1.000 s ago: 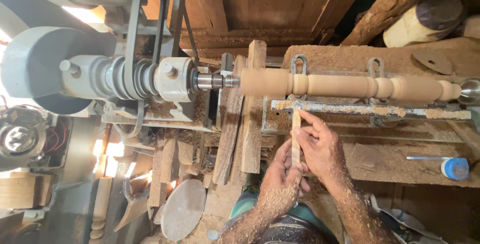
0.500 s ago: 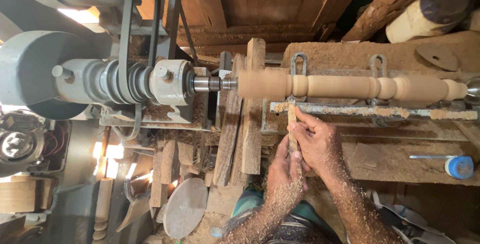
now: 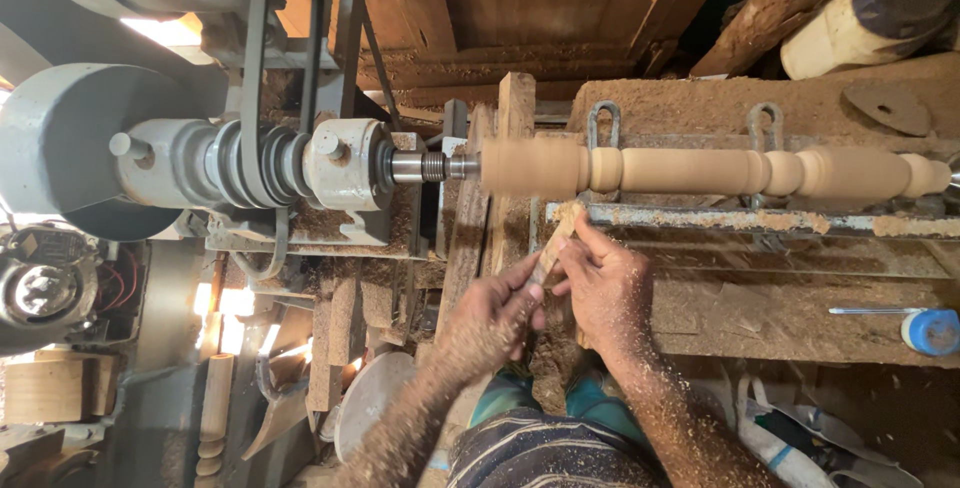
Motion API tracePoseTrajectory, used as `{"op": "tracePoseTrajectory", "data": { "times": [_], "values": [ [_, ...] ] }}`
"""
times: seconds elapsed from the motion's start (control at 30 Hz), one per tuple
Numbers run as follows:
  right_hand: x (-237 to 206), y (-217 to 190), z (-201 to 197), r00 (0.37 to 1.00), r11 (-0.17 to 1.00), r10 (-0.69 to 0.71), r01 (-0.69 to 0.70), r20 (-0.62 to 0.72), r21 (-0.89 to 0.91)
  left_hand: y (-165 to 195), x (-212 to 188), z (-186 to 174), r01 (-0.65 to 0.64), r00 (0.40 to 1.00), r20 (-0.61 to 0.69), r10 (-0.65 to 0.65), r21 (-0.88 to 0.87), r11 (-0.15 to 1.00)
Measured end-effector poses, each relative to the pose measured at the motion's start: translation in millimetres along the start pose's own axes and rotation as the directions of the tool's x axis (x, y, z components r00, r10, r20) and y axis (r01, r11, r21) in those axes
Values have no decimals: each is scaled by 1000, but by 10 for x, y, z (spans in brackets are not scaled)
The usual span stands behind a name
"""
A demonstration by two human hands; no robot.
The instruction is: The person shapes a rotating wooden spindle on a lathe using a chisel. They carve beads and grooves along the length of the piece, creating a decorative turned form.
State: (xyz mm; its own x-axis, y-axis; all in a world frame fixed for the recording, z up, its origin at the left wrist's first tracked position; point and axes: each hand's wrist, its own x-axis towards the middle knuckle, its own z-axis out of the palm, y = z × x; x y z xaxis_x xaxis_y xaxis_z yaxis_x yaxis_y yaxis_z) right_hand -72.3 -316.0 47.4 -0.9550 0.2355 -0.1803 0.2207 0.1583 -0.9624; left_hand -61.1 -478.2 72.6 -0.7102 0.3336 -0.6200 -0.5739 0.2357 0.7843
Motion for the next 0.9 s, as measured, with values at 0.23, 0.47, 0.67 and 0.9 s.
{"op": "tracePoseTrajectory", "data": {
  "times": [0.23,0.47,0.67,0.9],
  "values": [
    [-15,-66,158,999,994,32,-30,-16,107,123,74,-440,-28,989,146,26,7,1000],
    [-196,-75,-8,998,1000,-8,9,62,-15,153,-91,-237,-19,989,149,14,38,999],
    [-507,154,-406,973,973,228,-228,24,-23,-185,-149,510,-120,987,125,104,128,984],
    [-278,88,-770,983,965,170,-151,71,-214,-279,631,744,-328,945,-114,307,-364,872]
  ]
}}
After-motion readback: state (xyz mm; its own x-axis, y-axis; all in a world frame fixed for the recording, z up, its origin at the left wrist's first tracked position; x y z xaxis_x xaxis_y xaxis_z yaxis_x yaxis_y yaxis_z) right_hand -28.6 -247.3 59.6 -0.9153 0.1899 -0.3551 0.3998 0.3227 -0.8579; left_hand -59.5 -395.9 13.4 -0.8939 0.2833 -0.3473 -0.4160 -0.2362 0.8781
